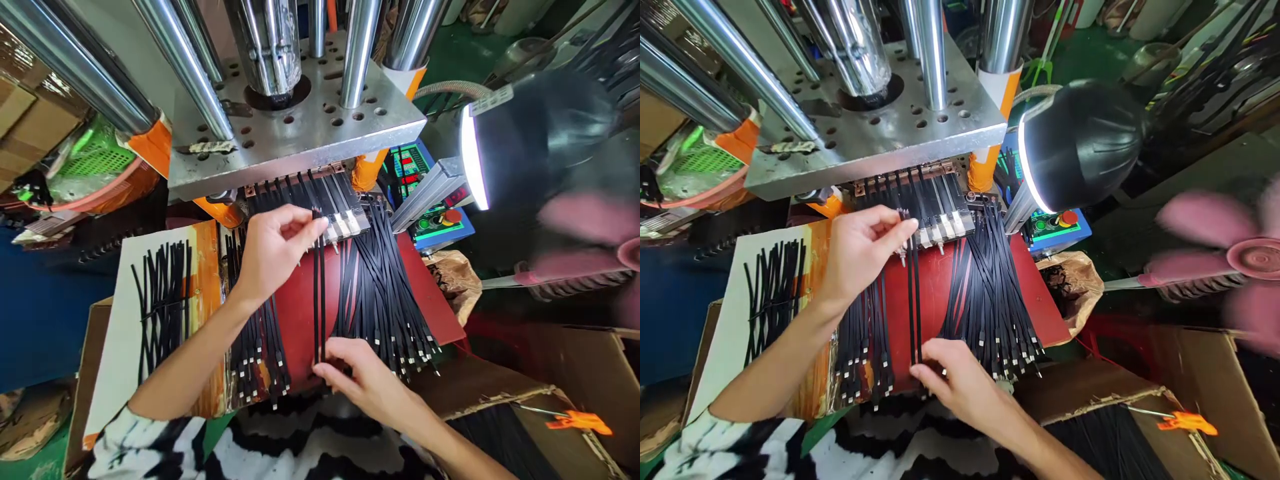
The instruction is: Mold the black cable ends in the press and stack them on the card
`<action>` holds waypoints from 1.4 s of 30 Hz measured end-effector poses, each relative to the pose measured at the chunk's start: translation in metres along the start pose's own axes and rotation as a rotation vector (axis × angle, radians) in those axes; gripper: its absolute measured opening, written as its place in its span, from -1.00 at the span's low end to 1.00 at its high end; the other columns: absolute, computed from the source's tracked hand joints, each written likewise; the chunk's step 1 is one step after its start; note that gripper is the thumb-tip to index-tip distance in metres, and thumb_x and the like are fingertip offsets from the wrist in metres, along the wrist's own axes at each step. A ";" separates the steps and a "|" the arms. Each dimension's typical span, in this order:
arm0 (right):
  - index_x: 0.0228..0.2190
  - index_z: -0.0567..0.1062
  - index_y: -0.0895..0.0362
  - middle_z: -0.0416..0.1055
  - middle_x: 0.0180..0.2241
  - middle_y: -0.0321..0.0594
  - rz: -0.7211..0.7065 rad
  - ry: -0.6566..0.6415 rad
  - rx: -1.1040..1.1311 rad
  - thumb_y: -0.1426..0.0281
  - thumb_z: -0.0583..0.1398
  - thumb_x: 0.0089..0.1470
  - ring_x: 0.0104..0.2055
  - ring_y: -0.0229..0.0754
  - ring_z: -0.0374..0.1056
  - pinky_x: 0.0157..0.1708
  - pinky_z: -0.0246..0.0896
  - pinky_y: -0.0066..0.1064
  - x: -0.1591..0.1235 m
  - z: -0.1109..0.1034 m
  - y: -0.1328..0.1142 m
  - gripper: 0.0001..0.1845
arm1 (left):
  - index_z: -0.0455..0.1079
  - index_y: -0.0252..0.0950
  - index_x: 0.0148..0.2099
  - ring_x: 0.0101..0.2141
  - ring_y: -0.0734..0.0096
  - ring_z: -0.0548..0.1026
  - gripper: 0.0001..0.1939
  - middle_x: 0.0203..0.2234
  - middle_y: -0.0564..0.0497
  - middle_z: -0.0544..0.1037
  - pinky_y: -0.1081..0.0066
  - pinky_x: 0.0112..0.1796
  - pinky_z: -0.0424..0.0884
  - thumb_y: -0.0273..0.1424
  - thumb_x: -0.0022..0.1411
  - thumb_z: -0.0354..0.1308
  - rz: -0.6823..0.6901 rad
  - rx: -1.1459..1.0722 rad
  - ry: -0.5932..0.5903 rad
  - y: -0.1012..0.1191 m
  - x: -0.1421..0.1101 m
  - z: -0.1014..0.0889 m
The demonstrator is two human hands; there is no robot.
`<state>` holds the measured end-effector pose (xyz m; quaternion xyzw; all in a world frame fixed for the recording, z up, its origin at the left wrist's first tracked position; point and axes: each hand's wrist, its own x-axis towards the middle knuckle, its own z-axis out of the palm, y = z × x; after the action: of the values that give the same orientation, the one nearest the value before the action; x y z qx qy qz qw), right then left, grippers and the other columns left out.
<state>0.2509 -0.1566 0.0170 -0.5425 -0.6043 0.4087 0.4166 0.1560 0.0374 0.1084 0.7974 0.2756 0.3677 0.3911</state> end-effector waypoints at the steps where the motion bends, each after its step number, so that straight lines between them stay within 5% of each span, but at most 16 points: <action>1: -0.48 0.35 0.09 0.35 -0.50 -0.35 -0.004 -0.071 -0.034 0.15 0.14 0.48 -0.46 -0.28 0.21 -0.43 0.09 -0.44 0.000 -0.015 -0.002 -0.53 | 0.56 -0.32 -0.37 -0.51 0.49 0.47 -0.81 -0.50 0.07 0.60 0.48 -0.43 0.37 -0.38 0.31 0.34 0.035 0.061 0.014 -0.009 0.015 0.003; 6: -0.53 0.40 0.09 0.32 -0.53 -0.32 -0.060 0.059 -0.200 0.03 0.24 0.36 -0.44 -0.25 0.21 -0.39 0.10 -0.39 0.056 -0.127 -0.020 -0.47 | 0.49 -0.32 -0.41 -0.46 0.42 0.56 -0.80 -0.51 0.05 0.60 0.43 -0.32 0.48 -0.45 0.30 0.31 0.046 0.274 0.039 -0.052 0.076 0.021; 10: -0.58 0.42 0.10 0.33 -0.57 -0.33 -0.069 0.002 -0.192 -0.08 0.31 0.21 -0.48 -0.25 0.17 -0.41 0.06 -0.35 0.134 -0.174 -0.016 -0.41 | 0.52 -0.34 -0.10 -0.41 0.46 0.64 -0.86 -0.23 -0.06 0.67 0.45 -0.31 0.59 -0.36 0.41 0.22 -0.038 0.226 0.165 -0.061 0.073 0.023; 13: -0.59 0.41 0.11 0.26 -0.58 -0.36 -0.131 0.032 -0.257 -0.07 0.32 0.18 -0.46 -0.26 0.10 -0.40 -0.01 -0.34 0.174 -0.180 -0.005 -0.42 | 0.44 -0.32 0.21 -0.10 0.29 0.70 -0.66 0.09 -0.20 0.62 0.28 -0.04 0.67 -0.35 0.46 0.19 0.201 0.339 0.039 -0.054 0.042 0.018; 16: -0.58 0.45 0.12 0.28 -0.55 -0.35 -0.179 0.064 -0.327 0.00 0.32 0.17 -0.43 -0.25 0.13 -0.36 0.01 -0.33 0.190 -0.179 0.005 -0.49 | 0.45 -0.35 0.25 0.19 0.02 0.58 -0.65 0.21 -0.31 0.56 0.00 0.22 0.55 -0.42 0.48 0.16 0.499 0.619 -0.200 -0.048 0.015 0.015; 19: -0.56 0.49 0.13 0.34 -0.52 -0.32 -0.190 0.108 -0.336 0.07 0.33 0.16 -0.42 -0.24 0.16 -0.35 0.02 -0.33 0.191 -0.178 0.011 -0.55 | 0.46 -0.49 0.25 0.27 -0.18 0.51 -0.62 0.23 -0.45 0.54 -0.14 0.25 0.50 -0.43 0.50 0.14 0.617 0.829 -0.276 -0.047 0.008 0.017; 24: -0.48 0.53 0.14 0.40 -0.48 -0.30 -0.183 0.272 -0.177 0.02 0.36 0.11 -0.47 -0.28 0.14 -0.41 0.01 -0.36 0.186 -0.171 0.020 -0.57 | 0.44 -0.54 0.29 0.25 -0.21 0.52 -0.57 0.24 -0.48 0.54 -0.18 0.20 0.52 -0.37 0.51 0.15 0.602 0.899 -0.270 -0.047 0.013 0.024; 32: -0.52 0.47 0.12 0.31 -0.58 -0.37 -0.174 0.286 -0.167 -0.07 0.40 0.03 -0.51 -0.30 0.10 -0.46 -0.04 -0.38 0.186 -0.171 0.021 -0.47 | 0.62 -0.37 0.04 0.11 0.01 0.67 -0.76 0.01 -0.23 0.74 0.03 0.08 0.63 -0.40 0.55 0.14 0.663 0.738 -0.110 -0.055 0.022 0.029; 42: -0.50 0.45 0.11 0.35 -0.53 -0.35 -0.184 0.288 -0.164 0.01 0.39 0.05 -0.48 -0.29 0.12 -0.44 -0.01 -0.40 0.186 -0.170 0.023 -0.54 | 0.66 -0.32 0.04 0.13 0.01 0.67 -0.74 0.01 -0.19 0.75 0.04 0.12 0.61 -0.42 0.54 0.13 0.481 0.743 -0.099 -0.053 0.026 0.039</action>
<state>0.4075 0.0380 0.0609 -0.5701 -0.6166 0.2363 0.4888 0.1939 0.0683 0.0574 0.9419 0.1766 0.2855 -0.0056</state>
